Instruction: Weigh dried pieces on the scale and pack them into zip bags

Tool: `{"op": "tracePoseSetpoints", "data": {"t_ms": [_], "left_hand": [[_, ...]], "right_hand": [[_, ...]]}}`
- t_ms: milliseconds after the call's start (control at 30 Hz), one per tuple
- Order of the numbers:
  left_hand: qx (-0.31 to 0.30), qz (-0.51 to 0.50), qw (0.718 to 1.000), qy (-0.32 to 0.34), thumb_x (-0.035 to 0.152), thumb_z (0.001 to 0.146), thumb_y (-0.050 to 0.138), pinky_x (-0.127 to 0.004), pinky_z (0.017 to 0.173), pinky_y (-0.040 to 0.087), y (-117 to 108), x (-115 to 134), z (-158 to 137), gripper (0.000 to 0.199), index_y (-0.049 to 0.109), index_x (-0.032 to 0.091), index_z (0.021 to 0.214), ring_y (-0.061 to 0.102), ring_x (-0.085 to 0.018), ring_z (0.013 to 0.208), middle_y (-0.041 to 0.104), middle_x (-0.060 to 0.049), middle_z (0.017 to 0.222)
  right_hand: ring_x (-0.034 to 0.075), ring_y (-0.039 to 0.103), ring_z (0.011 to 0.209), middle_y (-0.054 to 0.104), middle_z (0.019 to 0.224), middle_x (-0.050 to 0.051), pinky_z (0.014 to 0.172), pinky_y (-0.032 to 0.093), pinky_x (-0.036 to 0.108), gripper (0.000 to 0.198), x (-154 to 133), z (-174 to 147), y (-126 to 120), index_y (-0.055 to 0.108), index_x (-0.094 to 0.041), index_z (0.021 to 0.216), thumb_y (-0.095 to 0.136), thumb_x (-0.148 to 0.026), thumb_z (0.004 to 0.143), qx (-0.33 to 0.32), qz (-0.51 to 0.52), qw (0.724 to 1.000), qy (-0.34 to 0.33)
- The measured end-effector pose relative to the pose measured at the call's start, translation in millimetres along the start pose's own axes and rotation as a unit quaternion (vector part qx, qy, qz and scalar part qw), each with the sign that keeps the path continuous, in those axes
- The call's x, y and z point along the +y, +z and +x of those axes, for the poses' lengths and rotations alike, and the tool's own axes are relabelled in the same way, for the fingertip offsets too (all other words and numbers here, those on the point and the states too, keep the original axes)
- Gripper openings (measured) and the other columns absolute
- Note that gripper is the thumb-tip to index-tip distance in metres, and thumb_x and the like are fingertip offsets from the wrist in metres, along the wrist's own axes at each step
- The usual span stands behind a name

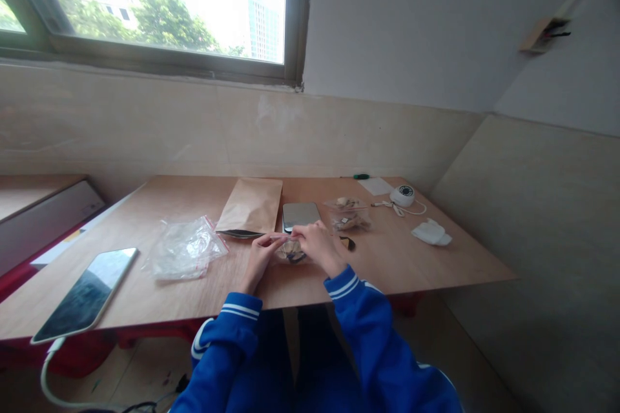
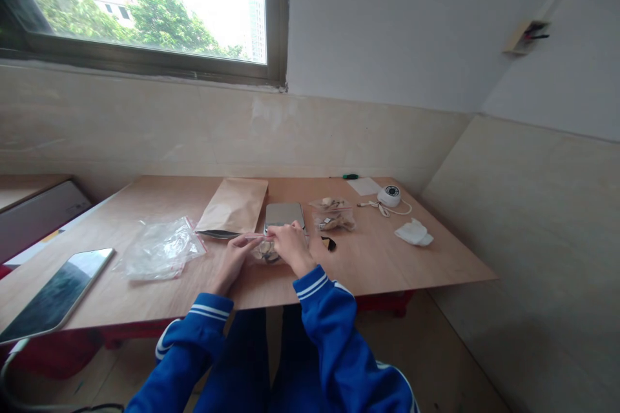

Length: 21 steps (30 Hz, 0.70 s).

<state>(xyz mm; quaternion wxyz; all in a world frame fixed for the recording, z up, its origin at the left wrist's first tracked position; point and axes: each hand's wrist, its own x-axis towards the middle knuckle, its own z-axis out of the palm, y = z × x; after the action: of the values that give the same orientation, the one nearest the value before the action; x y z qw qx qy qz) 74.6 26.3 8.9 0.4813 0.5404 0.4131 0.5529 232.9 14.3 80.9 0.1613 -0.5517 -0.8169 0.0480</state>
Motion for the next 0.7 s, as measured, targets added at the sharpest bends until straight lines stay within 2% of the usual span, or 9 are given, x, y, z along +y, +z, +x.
{"op": "tracePoseSetpoints", "data": {"t_ms": [133, 267, 333, 433, 567, 700], "left_hand": [[-0.007, -0.012, 1.000, -0.016, 0.039, 0.069, 0.072, -0.033, 0.084, 0.047, 0, 1, 0, 0.025, 0.075, 0.017, 0.080, 0.064, -0.024, 0.089, 0.074, -0.007, 0.087], [0.047, -0.037, 0.998, -0.033, 0.040, 0.065, 0.075, -0.032, 0.081, 0.048, -2, 0, 0, 0.028, 0.074, 0.016, 0.081, 0.064, -0.023, 0.086, 0.073, -0.006, 0.082], [0.064, -0.062, 0.995, -0.047, 0.040, 0.064, 0.076, -0.032, 0.078, 0.048, -2, -2, 1, 0.031, 0.074, 0.016, 0.083, 0.064, -0.022, 0.083, 0.072, -0.005, 0.081], [0.053, -0.070, 0.994, -0.057, 0.040, 0.064, 0.076, -0.031, 0.077, 0.048, -3, -3, 1, 0.033, 0.074, 0.015, 0.085, 0.063, -0.022, 0.083, 0.072, -0.005, 0.081], [0.024, -0.111, 0.992, -0.055, 0.043, 0.072, 0.069, -0.029, 0.074, 0.048, -4, -7, 1, 0.031, 0.073, 0.015, 0.084, 0.062, -0.020, 0.078, 0.070, -0.005, 0.080], [0.021, -0.186, 0.979, -0.078, 0.044, 0.073, 0.067, -0.029, 0.068, 0.047, -5, -12, 2, 0.030, 0.072, 0.015, 0.082, 0.061, -0.017, 0.069, 0.069, -0.003, 0.074]], "right_hand": [[0.017, 0.066, 0.077, 0.075, 0.083, 0.002, 0.082, 0.035, 0.029, 0.023, 2, -2, 7, 0.070, -0.026, 0.090, 0.048, -0.019, 0.093, 0.015, -0.007, 1.000, 0.013], [0.019, 0.067, 0.086, 0.075, 0.091, 0.003, 0.080, 0.039, 0.027, 0.022, 8, -6, 5, 0.070, -0.028, 0.099, 0.049, -0.034, 0.094, 0.020, 0.007, 1.000, 0.009], [0.018, 0.067, 0.089, 0.075, 0.094, 0.002, 0.081, 0.040, 0.027, 0.023, 14, -9, 3, 0.071, -0.028, 0.099, 0.050, -0.033, 0.095, 0.013, 0.017, 1.000, 0.002], [0.017, 0.068, 0.085, 0.076, 0.093, 0.001, 0.085, 0.040, 0.028, 0.026, 22, -12, 0, 0.074, -0.028, 0.095, 0.048, -0.022, 0.094, 0.013, 0.030, 0.999, 0.005], [0.018, 0.069, 0.080, 0.076, 0.091, 0.002, 0.081, 0.044, 0.028, 0.027, 27, -16, 4, 0.074, -0.028, 0.097, 0.049, -0.020, 0.092, 0.036, 0.049, 0.998, 0.020], [0.018, 0.068, 0.084, 0.075, 0.095, 0.001, 0.077, 0.047, 0.027, 0.022, 32, -22, 5, 0.074, -0.026, 0.096, 0.053, -0.023, 0.090, 0.032, 0.161, 0.986, -0.016]]}}
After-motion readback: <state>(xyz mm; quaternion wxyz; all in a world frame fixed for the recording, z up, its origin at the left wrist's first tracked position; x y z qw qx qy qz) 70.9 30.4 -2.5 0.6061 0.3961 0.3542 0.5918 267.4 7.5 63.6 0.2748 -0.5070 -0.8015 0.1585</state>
